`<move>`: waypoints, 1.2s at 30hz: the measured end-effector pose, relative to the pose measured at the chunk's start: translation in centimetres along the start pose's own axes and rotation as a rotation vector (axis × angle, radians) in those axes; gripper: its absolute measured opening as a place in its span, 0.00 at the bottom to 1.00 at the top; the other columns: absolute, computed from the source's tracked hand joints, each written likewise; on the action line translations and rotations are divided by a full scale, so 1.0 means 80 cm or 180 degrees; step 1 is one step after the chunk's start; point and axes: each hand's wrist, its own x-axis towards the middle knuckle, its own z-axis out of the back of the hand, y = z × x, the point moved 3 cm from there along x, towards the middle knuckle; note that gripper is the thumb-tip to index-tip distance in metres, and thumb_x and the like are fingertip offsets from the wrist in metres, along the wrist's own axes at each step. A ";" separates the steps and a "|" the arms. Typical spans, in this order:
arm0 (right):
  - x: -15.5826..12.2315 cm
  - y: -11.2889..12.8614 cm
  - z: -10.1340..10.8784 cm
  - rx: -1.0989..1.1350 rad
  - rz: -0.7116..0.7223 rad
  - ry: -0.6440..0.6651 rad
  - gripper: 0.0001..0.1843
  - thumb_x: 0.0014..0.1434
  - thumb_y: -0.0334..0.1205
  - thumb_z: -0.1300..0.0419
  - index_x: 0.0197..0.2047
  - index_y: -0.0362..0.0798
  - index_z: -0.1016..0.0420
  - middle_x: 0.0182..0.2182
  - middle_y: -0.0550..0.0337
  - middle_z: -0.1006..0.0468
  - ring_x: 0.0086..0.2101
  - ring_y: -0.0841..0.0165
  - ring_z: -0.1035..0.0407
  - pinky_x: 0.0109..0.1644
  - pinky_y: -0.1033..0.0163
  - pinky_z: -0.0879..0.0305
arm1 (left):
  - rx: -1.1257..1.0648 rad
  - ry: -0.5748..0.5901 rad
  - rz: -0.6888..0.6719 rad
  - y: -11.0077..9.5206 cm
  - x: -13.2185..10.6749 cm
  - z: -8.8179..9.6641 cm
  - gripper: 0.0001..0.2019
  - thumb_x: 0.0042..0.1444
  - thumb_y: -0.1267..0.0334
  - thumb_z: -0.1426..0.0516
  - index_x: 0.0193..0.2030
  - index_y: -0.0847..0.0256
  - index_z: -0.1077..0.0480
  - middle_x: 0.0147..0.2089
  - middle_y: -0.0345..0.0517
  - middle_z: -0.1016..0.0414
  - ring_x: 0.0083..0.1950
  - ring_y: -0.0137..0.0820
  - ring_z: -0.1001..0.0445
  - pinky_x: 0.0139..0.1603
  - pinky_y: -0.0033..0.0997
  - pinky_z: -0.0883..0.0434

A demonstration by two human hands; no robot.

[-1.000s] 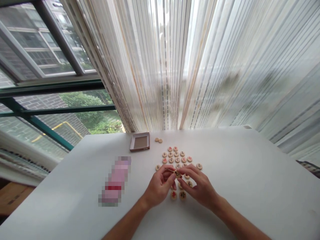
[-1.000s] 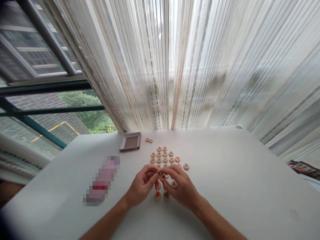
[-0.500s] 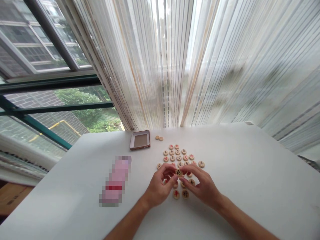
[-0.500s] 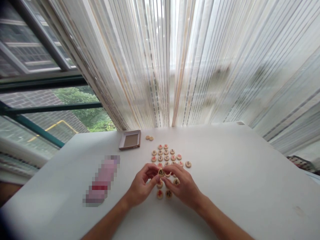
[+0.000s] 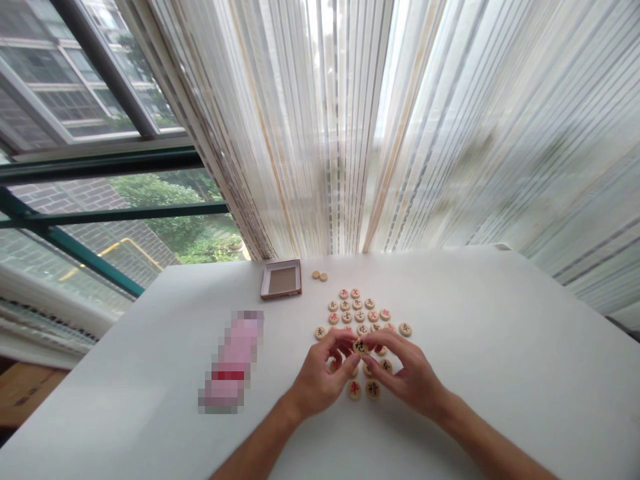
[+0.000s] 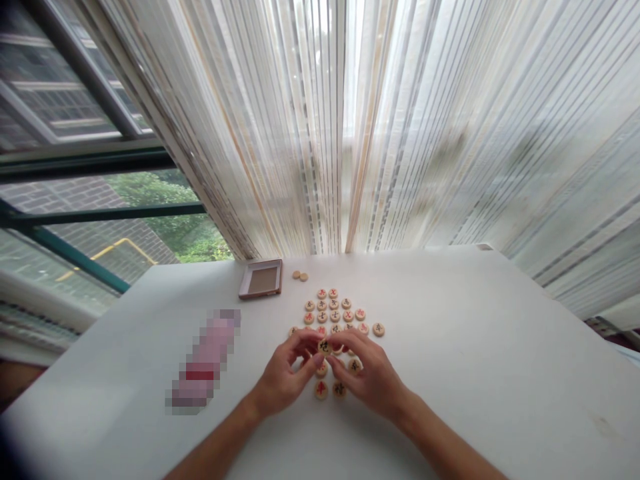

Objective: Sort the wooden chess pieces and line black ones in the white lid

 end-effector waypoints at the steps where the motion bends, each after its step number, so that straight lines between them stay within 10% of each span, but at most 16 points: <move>1: 0.000 0.000 0.000 -0.0009 -0.0036 0.0014 0.12 0.65 0.36 0.39 0.51 0.53 0.26 0.38 0.56 0.19 0.36 0.65 0.25 0.43 0.60 0.24 | 0.0031 -0.0009 -0.0018 0.000 0.000 0.000 0.13 0.64 0.58 0.40 0.53 0.60 0.29 0.46 0.50 0.23 0.39 0.31 0.25 0.40 0.29 0.27; 36: 0.000 0.000 0.005 0.0244 -0.0339 0.0135 0.07 0.64 0.34 0.41 0.47 0.51 0.27 0.36 0.59 0.21 0.36 0.66 0.26 0.42 0.63 0.29 | -0.0063 0.0185 -0.0065 -0.001 -0.005 -0.006 0.13 0.66 0.62 0.42 0.55 0.60 0.33 0.48 0.52 0.19 0.42 0.34 0.19 0.42 0.31 0.23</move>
